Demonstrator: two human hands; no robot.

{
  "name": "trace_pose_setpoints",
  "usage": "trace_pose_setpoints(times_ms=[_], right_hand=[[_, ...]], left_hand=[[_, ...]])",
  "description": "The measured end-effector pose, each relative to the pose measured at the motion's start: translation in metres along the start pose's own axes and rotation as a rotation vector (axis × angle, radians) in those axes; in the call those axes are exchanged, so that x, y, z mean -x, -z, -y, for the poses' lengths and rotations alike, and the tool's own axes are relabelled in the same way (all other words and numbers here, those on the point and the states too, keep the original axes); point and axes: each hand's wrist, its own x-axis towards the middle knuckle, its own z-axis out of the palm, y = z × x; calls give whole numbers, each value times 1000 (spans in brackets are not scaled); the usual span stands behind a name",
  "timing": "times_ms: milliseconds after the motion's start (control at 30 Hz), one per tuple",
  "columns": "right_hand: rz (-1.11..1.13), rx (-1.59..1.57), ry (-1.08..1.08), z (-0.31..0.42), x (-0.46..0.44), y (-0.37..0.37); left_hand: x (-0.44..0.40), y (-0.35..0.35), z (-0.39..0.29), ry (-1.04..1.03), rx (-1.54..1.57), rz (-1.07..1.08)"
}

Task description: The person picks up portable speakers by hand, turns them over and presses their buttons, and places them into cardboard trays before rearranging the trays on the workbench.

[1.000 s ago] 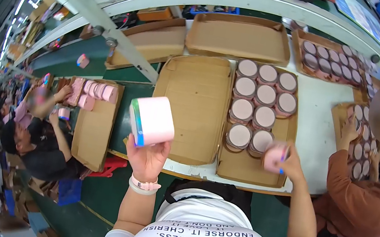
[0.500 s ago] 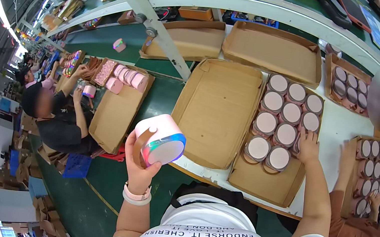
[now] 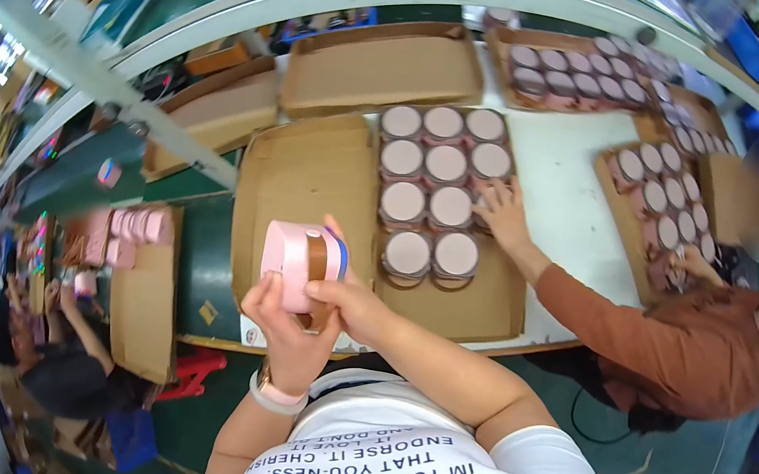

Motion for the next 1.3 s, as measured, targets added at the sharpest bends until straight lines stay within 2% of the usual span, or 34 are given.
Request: trace_pose_setpoints(times_ms=[33, 67, 133, 167, 267, 533, 633, 700, 733, 800, 867, 933, 967, 1000, 1067, 1300], right_hand=[[12, -43, -67, 7, 2, 9], [-11, -38, -45, 14, 4, 15], [51, 7, -152, 20, 12, 24], [71, 8, -137, 18, 14, 28], [80, -97, -198, 22, 24, 27], [107, -428, -164, 7, 33, 40], [137, -519, -176, 7, 41, 41], [136, -544, -187, 6, 45, 43], [96, -553, -164, 5, 47, 46], [63, -554, -145, 3, 51, 50], [29, -558, -41, 6, 57, 51], [-25, -588, -12, 10, 62, 56], [37, -621, 16, 11, 63, 62], [100, -652, 44, 14, 65, 68], [72, -631, 67, 26, 67, 63], [54, -641, 138, 43, 63, 69]], left_hand=[[1, 4, 2, -66, 47, 96], [-4, 9, 7, -81, 72, 107], [-15, 21, 16, -74, 269, 356], [-20, 21, 17, -87, 279, 387], [-34, 17, 20, -179, 292, 458], [-35, 12, 2, -320, 198, 526], [-39, 14, -2, -430, 174, 557], [-42, 13, 0, -576, 180, 615], [-41, 11, 3, -577, 173, 609], [-33, 0, 10, -581, 328, 639], [-24, -4, 16, -560, 329, 624], [-14, -6, 29, -400, 259, 589], [-8, -7, 39, -278, 310, 547], [-1, -8, 48, -283, 326, 554], [6, -6, 62, 72, 334, 532], [23, -5, 90, 227, 278, 525]])
